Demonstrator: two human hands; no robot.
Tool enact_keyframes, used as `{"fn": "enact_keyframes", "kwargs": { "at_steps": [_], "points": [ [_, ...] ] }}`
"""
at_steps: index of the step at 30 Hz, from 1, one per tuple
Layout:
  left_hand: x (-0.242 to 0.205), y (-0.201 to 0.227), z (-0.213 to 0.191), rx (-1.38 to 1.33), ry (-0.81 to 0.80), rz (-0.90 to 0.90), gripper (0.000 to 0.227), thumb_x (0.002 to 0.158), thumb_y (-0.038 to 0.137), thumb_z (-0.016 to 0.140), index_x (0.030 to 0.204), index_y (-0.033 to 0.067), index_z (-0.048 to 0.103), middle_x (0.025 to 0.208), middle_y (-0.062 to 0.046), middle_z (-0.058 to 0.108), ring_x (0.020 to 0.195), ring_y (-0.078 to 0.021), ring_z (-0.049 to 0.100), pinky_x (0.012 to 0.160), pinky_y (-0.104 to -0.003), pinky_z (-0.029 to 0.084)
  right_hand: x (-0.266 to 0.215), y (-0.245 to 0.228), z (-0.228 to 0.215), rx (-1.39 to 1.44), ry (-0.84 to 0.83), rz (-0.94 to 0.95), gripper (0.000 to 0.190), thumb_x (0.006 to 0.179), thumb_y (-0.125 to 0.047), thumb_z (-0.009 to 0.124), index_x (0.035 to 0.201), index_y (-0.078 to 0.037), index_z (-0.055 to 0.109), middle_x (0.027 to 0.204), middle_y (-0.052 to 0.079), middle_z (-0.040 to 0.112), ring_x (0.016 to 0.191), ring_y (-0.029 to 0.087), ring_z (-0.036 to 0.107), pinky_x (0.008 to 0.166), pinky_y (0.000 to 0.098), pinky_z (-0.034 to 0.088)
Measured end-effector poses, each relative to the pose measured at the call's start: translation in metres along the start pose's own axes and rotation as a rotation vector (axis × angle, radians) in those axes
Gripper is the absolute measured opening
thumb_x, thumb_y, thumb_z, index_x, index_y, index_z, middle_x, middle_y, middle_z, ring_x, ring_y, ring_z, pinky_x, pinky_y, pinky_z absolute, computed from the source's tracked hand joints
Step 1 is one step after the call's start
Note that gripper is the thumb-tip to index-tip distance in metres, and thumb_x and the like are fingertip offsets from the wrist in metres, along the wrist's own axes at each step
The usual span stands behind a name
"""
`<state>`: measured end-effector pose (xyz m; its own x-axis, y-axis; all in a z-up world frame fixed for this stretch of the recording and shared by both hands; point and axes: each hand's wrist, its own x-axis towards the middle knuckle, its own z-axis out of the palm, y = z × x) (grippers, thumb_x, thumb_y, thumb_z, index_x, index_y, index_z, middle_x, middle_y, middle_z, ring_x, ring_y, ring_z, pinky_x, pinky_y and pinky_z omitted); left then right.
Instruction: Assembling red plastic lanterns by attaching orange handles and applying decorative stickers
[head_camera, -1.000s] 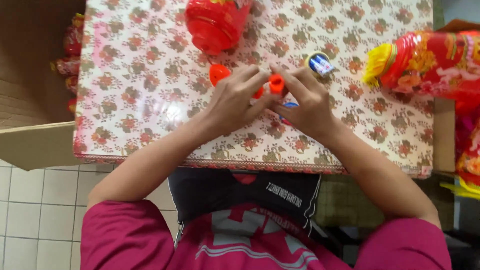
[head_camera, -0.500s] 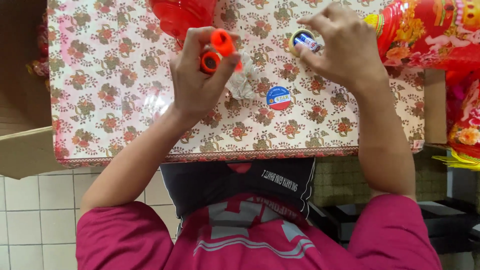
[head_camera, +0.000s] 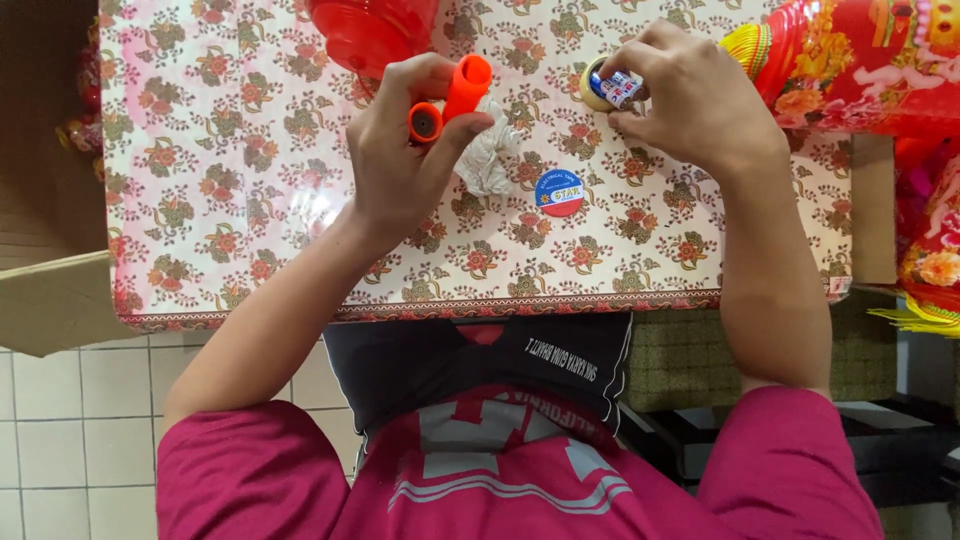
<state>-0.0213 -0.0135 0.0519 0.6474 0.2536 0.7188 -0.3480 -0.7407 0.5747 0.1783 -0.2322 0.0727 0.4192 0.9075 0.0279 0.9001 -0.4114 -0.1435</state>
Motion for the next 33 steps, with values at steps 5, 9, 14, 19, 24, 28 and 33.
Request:
{"fn": "enact_keyframes", "kwargs": {
  "at_steps": [5,9,14,19,24,28,33],
  "points": [
    [0.001,-0.001,0.003,-0.008,-0.063,-0.022,0.036,0.099,0.025,0.078,0.114,0.0078,0.05,0.095,-0.01,0.067,0.06,-0.0138,0.054,0.054,-0.025,0.043,-0.002,0.004,0.001,0.028,0.072,-0.031,0.035,0.087,-0.024,0.087,0.114,-0.005,0.077,0.112,0.013,0.073,0.074,0.021,0.071,0.08,0.0425,0.06],
    [-0.002,-0.004,0.005,-0.035,-0.117,0.006,0.034,0.098,0.017,0.079,0.113,0.0062,0.051,0.101,-0.012,0.065,0.07,-0.0185,0.059,0.06,-0.028,0.05,-0.005,0.009,0.006,-0.174,0.227,-0.085,0.02,0.103,-0.03,0.083,0.113,-0.012,0.082,0.103,0.004,0.077,0.075,0.015,0.067,0.058,0.0286,0.058],
    [-0.001,0.0,0.005,-0.051,-0.148,0.053,0.03,0.098,0.018,0.077,0.109,0.001,0.055,0.101,-0.016,0.07,0.075,-0.0217,0.066,0.064,-0.03,0.056,-0.006,0.009,0.006,-0.18,0.344,-0.179,0.018,0.106,-0.021,0.084,0.116,-0.006,0.082,0.102,0.006,0.077,0.087,0.019,0.072,0.069,0.0325,0.06],
    [0.0,-0.004,0.006,-0.051,-0.182,0.056,0.037,0.096,0.01,0.082,0.114,0.0034,0.051,0.106,-0.014,0.065,0.084,-0.025,0.067,0.069,-0.032,0.056,-0.005,0.009,0.005,-0.046,0.43,-0.261,0.031,0.099,-0.005,0.09,0.126,0.001,0.075,0.099,0.01,0.077,0.091,0.021,0.073,0.084,0.0359,0.061],
    [0.003,-0.005,0.006,-0.073,-0.163,0.095,0.035,0.092,-0.01,0.078,0.107,0.0023,0.048,0.102,-0.015,0.057,0.085,-0.0263,0.057,0.066,-0.033,0.053,-0.005,0.011,0.013,-0.022,0.482,-0.301,0.028,0.102,-0.006,0.096,0.112,-0.002,0.07,0.1,0.008,0.076,0.092,0.022,0.073,0.081,0.0358,0.059],
    [0.004,-0.008,0.008,-0.122,-0.147,0.158,0.035,0.084,-0.023,0.069,0.1,-0.0017,0.047,0.101,-0.017,0.052,0.081,-0.026,0.052,0.063,-0.031,0.051,-0.003,0.012,0.017,-0.11,0.481,-0.329,0.024,0.106,-0.016,0.097,0.102,-0.005,0.077,0.096,0.005,0.078,0.087,0.018,0.073,0.077,0.0311,0.06],
    [0.002,-0.011,0.01,-0.126,-0.152,0.158,0.034,0.084,-0.019,0.07,0.102,-0.0016,0.048,0.101,-0.016,0.053,0.086,-0.0259,0.054,0.068,-0.03,0.054,-0.006,0.016,0.02,-0.176,0.478,-0.294,0.019,0.108,-0.014,0.095,0.103,-0.007,0.077,0.1,0.004,0.079,0.09,0.016,0.074,0.076,0.0305,0.061]
  ]
}}
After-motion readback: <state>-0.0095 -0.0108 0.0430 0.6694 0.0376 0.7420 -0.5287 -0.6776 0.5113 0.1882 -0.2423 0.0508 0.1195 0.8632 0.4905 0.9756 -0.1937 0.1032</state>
